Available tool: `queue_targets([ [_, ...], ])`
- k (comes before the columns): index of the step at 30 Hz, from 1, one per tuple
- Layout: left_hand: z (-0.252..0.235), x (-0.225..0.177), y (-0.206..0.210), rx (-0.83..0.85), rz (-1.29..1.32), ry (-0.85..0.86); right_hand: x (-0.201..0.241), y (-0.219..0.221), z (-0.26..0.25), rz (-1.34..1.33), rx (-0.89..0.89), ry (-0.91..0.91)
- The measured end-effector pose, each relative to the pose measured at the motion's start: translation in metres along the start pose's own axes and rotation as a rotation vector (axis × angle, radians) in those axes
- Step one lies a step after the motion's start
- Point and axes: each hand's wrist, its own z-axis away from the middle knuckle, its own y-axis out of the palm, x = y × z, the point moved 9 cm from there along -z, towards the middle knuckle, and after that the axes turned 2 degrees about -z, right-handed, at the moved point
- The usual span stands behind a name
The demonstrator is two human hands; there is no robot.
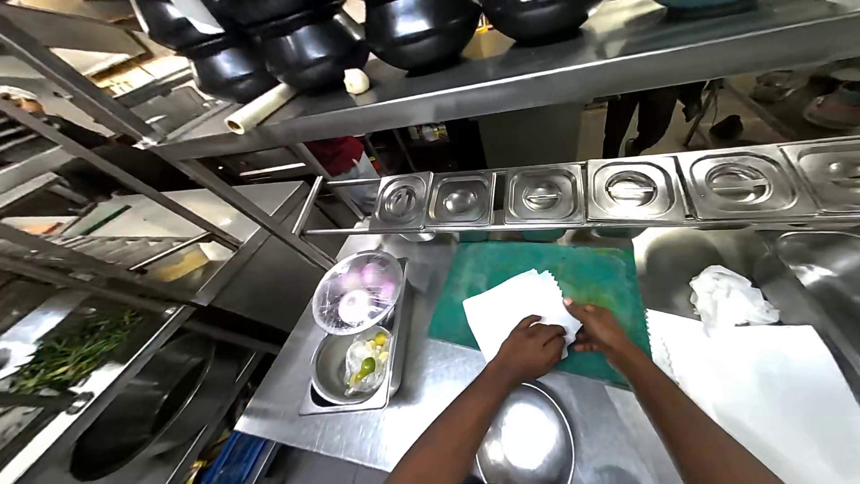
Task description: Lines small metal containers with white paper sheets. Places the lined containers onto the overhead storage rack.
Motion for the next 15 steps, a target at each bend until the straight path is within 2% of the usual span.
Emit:
queue_targets([
  [4, 0.000, -0.001, -0.004, 0.003, 0.020, 0.032, 0.009, 0.005, -0.014, 0.347, -0.004, -0.072],
  [6, 0.004, 0.012, -0.016, -0.046, 0.016, -0.090, 0.019, 0.009, -0.020, 0.431, 0.025, -0.157],
  [7, 0.014, 0.025, -0.029, -0.110, 0.030, -0.229, 0.026, 0.012, -0.016, 0.408, 0.046, -0.203],
  [9, 0.051, 0.057, -0.061, -0.285, 0.152, -0.653, 0.045, 0.019, 0.005, 0.258, 0.096, -0.278],
  [12, 0.125, 0.080, -0.081, -0.572, 0.585, -1.347, 0.084, 0.027, 0.052, -0.025, 0.155, -0.372],
  [13, 0.142, 0.075, -0.078, -0.633, 0.759, -1.484, 0.091, 0.030, 0.066, -0.113, 0.188, -0.379],
  [15, 0.156, 0.058, -0.075, -0.667, 1.063, -1.546, 0.096, 0.037, 0.090, -0.258, 0.258, -0.364],
])
